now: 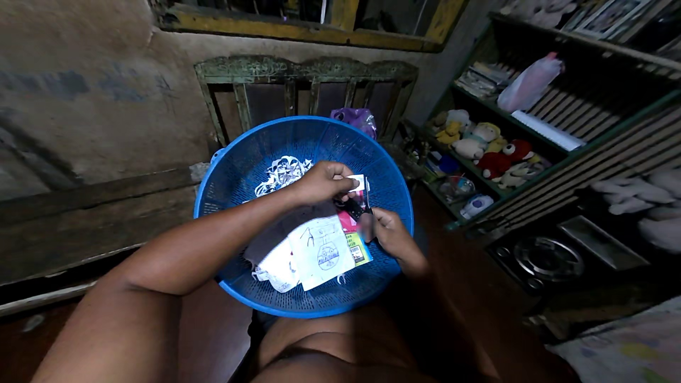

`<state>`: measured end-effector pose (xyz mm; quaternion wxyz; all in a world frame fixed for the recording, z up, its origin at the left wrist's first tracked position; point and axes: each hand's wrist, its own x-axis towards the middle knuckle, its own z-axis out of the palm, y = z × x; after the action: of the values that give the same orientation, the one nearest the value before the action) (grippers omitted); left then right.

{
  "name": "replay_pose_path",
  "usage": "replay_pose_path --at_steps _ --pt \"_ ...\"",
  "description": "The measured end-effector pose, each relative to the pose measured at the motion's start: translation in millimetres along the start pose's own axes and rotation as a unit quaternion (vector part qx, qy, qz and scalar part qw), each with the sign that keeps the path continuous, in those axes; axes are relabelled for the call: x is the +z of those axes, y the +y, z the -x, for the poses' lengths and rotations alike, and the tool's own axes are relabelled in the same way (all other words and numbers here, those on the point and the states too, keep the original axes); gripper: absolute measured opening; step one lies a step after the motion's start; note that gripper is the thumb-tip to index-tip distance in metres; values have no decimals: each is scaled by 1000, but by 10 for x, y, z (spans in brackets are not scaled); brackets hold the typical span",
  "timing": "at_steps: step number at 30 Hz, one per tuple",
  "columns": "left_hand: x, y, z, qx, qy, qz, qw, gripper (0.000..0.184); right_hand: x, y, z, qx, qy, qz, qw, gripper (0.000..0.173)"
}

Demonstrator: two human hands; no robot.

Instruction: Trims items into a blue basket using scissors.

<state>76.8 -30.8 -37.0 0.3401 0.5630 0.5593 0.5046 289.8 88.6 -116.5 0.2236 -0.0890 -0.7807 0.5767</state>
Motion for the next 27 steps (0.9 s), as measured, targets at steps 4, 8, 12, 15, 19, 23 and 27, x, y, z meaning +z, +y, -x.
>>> replay_pose_path --at_steps 4,8,12,15,19,23,27 --pt "-53 15 -11 7 16 5 1000 19 2 5 10 -6 4 -6 1000 30" --pt "-33 49 3 6 15 22 1000 18 0 19 7 -10 -14 0 1000 32" --pt "-20 50 7 24 -1 5 1000 17 -1 15 19 -14 -24 -2 1000 32" --pt "-25 36 4 24 -20 -12 999 16 -6 21 23 -17 -31 -4 999 32" --pt "-30 10 2 28 -39 -12 999 16 -7 30 23 -17 -34 -12 999 31" --pt "-36 16 2 21 -34 -8 999 16 -15 52 21 -18 -30 -11 999 29" --pt "-48 19 6 22 -39 -7 999 17 -7 30 22 -8 -24 -14 1000 28"
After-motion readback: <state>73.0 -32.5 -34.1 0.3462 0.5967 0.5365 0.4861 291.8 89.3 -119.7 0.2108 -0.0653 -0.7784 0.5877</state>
